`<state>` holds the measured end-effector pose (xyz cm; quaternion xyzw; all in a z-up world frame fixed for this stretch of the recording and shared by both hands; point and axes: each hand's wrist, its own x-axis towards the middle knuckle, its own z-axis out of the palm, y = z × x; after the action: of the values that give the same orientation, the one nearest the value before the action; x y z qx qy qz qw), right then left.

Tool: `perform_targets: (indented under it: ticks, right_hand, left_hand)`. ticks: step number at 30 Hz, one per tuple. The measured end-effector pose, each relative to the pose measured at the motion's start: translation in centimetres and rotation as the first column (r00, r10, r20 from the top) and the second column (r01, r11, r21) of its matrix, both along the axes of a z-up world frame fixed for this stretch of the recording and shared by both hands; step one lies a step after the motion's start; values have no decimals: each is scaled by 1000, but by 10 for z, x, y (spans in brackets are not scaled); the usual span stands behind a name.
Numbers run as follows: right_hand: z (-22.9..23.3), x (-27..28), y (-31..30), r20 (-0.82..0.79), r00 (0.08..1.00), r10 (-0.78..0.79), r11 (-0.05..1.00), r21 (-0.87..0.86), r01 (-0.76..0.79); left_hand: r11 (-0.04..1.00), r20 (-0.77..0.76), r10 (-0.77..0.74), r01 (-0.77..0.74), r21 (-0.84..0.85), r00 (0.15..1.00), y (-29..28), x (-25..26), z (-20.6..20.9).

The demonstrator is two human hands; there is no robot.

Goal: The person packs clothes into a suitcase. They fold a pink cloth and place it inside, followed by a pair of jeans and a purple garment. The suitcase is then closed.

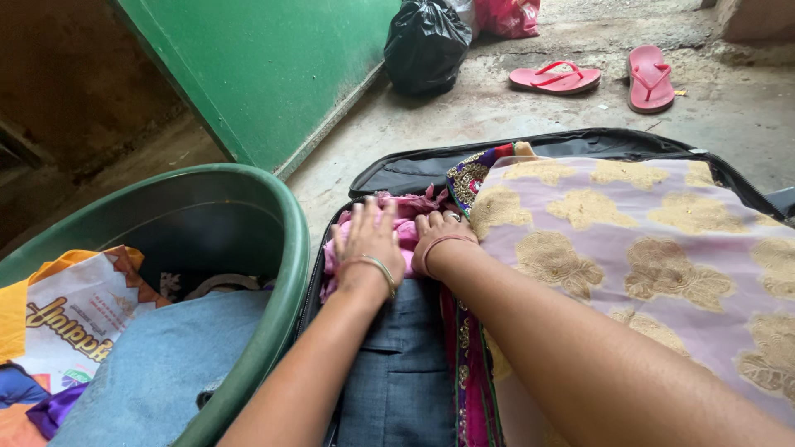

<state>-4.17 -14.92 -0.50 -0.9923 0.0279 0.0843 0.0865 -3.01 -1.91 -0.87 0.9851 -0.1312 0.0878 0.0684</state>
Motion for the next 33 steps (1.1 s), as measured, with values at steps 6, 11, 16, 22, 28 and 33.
perform_targets:
  ticks: [6,11,16,22,28,33]
  right_hand:
    - [-4,-3,-1,56,998,-1,999,40,-2]
    - [0,-4,0,73,997,17,1000,-8,-16]
    - [15,-20,0,125,990,70,997,-41,-65]
    - [29,-32,-8,331,915,230,971,-142,-192]
    - [37,-65,-2,115,947,298,871,-440,-221]
    - [26,-82,2,84,967,243,862,-476,-175]
  left_hand:
    - [995,-390,76,-43,92,918,1,-16,14]
    - [984,-374,176,-166,60,911,0,-13,2]
    - [983,-459,185,-162,90,869,1,0,1]
    - [988,-442,155,-140,66,883,1,-7,10]
    - [982,-266,179,-156,105,947,-1,-44,16]
    - [962,-319,271,-261,74,908,20,-69,12]
